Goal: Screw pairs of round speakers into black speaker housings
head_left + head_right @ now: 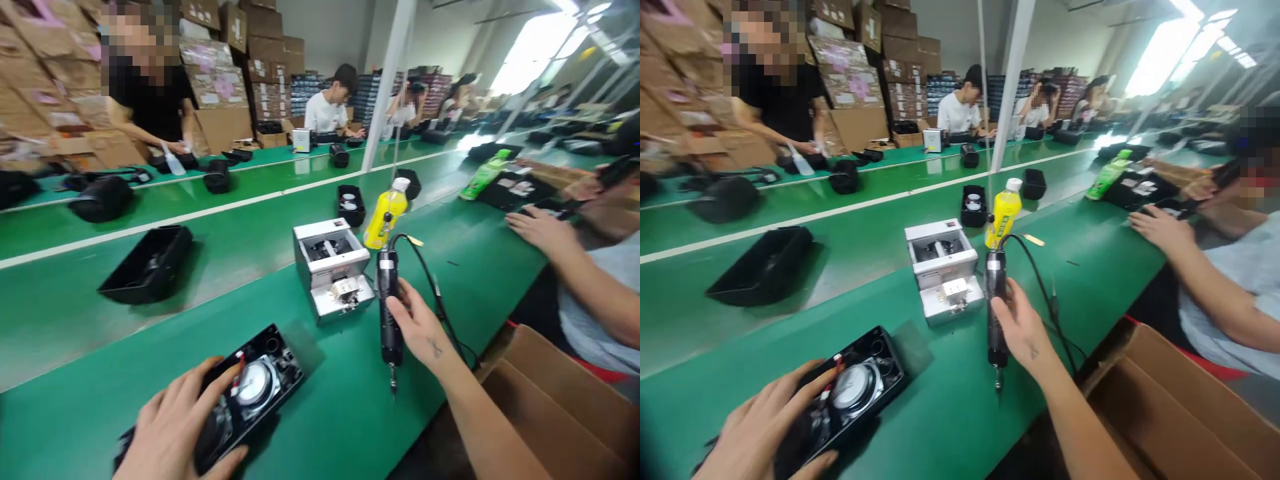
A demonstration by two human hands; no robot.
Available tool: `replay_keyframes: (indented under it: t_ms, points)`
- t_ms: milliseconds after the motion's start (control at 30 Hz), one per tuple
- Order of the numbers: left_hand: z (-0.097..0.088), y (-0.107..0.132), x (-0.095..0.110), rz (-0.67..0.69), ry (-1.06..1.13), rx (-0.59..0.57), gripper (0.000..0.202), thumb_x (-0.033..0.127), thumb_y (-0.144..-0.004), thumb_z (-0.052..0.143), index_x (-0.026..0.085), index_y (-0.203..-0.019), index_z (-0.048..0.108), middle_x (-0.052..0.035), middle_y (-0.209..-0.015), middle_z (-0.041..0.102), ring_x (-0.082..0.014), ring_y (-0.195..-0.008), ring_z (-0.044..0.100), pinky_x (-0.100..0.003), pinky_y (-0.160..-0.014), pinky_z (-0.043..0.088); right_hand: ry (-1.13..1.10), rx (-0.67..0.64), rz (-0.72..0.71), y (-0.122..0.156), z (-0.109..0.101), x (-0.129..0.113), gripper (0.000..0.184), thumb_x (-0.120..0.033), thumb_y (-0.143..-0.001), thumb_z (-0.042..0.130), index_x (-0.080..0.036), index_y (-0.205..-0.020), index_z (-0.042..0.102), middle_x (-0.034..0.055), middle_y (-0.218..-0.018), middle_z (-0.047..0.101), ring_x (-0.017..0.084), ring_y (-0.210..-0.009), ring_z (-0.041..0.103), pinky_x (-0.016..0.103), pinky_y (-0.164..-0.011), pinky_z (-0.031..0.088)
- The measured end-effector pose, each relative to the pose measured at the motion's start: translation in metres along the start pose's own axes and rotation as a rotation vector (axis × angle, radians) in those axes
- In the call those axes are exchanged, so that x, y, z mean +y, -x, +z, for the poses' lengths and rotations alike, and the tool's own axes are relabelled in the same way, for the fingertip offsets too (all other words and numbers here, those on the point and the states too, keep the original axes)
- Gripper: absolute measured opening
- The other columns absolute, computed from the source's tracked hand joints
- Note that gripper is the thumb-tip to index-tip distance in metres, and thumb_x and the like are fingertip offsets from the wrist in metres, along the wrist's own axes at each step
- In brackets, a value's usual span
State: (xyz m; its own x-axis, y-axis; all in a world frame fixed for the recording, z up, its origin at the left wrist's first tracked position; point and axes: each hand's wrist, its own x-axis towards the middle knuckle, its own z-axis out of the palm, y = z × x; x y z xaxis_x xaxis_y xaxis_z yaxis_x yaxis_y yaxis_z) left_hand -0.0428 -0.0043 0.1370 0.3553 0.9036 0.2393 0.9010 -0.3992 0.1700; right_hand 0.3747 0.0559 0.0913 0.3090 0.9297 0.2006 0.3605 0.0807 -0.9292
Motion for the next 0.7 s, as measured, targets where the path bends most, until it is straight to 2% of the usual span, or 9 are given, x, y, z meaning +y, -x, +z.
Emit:
replay_keyframes:
  t_ms: [67,133,233,367,433,500,600,667,700]
  points:
    - [-0.009,0.003,0.015,-0.012,0.028,-0.015,0.06,0.032,-0.082,0.064,0.04,-0.139,0.048,-0.0017,-0.144,0.049,-0.0279,-0.124,0.049,-0.048,-0.096,0.042,-0.195,-0.048,0.063,-0.004,0.0,0.005,0.063,-0.049,-0.094,0.068,-0.016,-0.145,0.053,0.0146,-0.113,0.07,0.016,-0.094,0.071,0.017,-0.078,0.059]
    - [-0.014,0.005,0.03,-0.069,0.054,-0.065,0.065,0.025,-0.077,0.066,0.042,-0.137,0.049,0.001,-0.146,0.044,-0.0259,-0.126,0.045,-0.048,-0.099,0.04,-0.41,-0.13,0.081,-0.005,-0.005,0.002,0.053,-0.051,-0.091,0.068,-0.021,-0.134,0.062,0.0124,-0.104,0.068,0.017,-0.085,0.069,0.026,-0.073,0.061]
    - [-0.012,0.007,0.051,-0.148,0.13,-0.145,0.071,0.021,-0.072,0.069,0.043,-0.136,0.05,0.0039,-0.149,0.04,-0.0261,-0.129,0.04,-0.05,-0.104,0.038,-0.7,-0.282,0.058,-0.002,-0.017,-0.01,0.045,-0.054,-0.092,0.06,-0.031,-0.129,0.069,0.0098,-0.094,0.054,0.016,-0.079,0.063,0.03,-0.061,0.058]
    - [-0.014,0.0,0.071,-0.138,0.211,-0.198,0.065,0.02,-0.076,0.071,0.044,-0.133,0.051,0.0065,-0.155,0.034,-0.0269,-0.138,0.031,-0.053,-0.109,0.035,-0.955,-0.417,-0.007,-0.001,-0.028,-0.031,0.046,-0.06,-0.095,0.056,-0.027,-0.125,0.068,0.0005,-0.081,0.02,0.006,-0.049,0.024,0.024,-0.036,0.029]
    - [-0.019,-0.007,0.076,-0.164,0.282,-0.275,0.058,0.025,-0.082,0.07,0.042,-0.133,0.05,0.009,-0.163,0.023,-0.0264,-0.147,0.021,-0.055,-0.115,0.033,-0.967,-0.466,-0.035,-0.004,-0.03,-0.044,0.047,-0.064,-0.095,0.057,-0.028,-0.122,0.067,-0.0028,-0.073,0.016,0.003,-0.039,0.008,0.028,-0.031,0.018]
    - [-0.024,-0.014,0.078,-0.197,0.4,-0.351,0.04,0.034,-0.089,0.065,0.036,-0.127,0.052,0.0097,-0.166,0.014,-0.0243,-0.152,0.011,-0.053,-0.12,0.03,-0.935,-0.473,-0.05,-0.009,-0.031,-0.058,0.048,-0.067,-0.093,0.058,-0.029,-0.12,0.069,-0.0037,-0.064,0.015,0.004,-0.035,0.006,0.028,-0.028,0.014]
    - [-0.023,-0.023,0.08,-0.174,0.509,-0.267,0.014,0.037,-0.098,0.057,0.024,-0.101,0.056,0.0063,-0.159,0.033,-0.02,-0.149,0.024,-0.049,-0.122,0.027,-0.906,-0.4,-0.034,-0.017,-0.031,-0.077,0.065,-0.076,-0.099,0.034,-0.027,-0.122,0.069,-0.0013,-0.062,0.018,0.006,-0.036,0.013,0.027,-0.029,0.016]
    - [-0.018,-0.027,0.081,-0.133,0.498,-0.123,0.016,0.029,-0.101,0.052,0.019,-0.088,0.053,0.0043,-0.141,0.053,-0.0165,-0.135,0.043,-0.046,-0.119,0.026,-0.85,-0.385,-0.046,-0.022,-0.03,-0.085,0.078,-0.072,-0.103,0.009,-0.026,-0.131,0.064,0.0007,-0.066,0.02,0.008,-0.04,0.022,0.028,-0.034,0.021]
    - [-0.014,-0.028,0.082,-0.115,0.48,-0.062,0.018,0.025,-0.101,0.05,0.018,-0.085,0.051,0.0038,-0.133,0.057,-0.0146,-0.127,0.048,-0.045,-0.118,0.026,-0.714,-0.371,-0.144,-0.024,-0.03,-0.089,0.08,-0.064,-0.105,-0.003,-0.026,-0.141,0.057,0.001,-0.069,0.019,0.008,-0.042,0.024,0.028,-0.036,0.024]
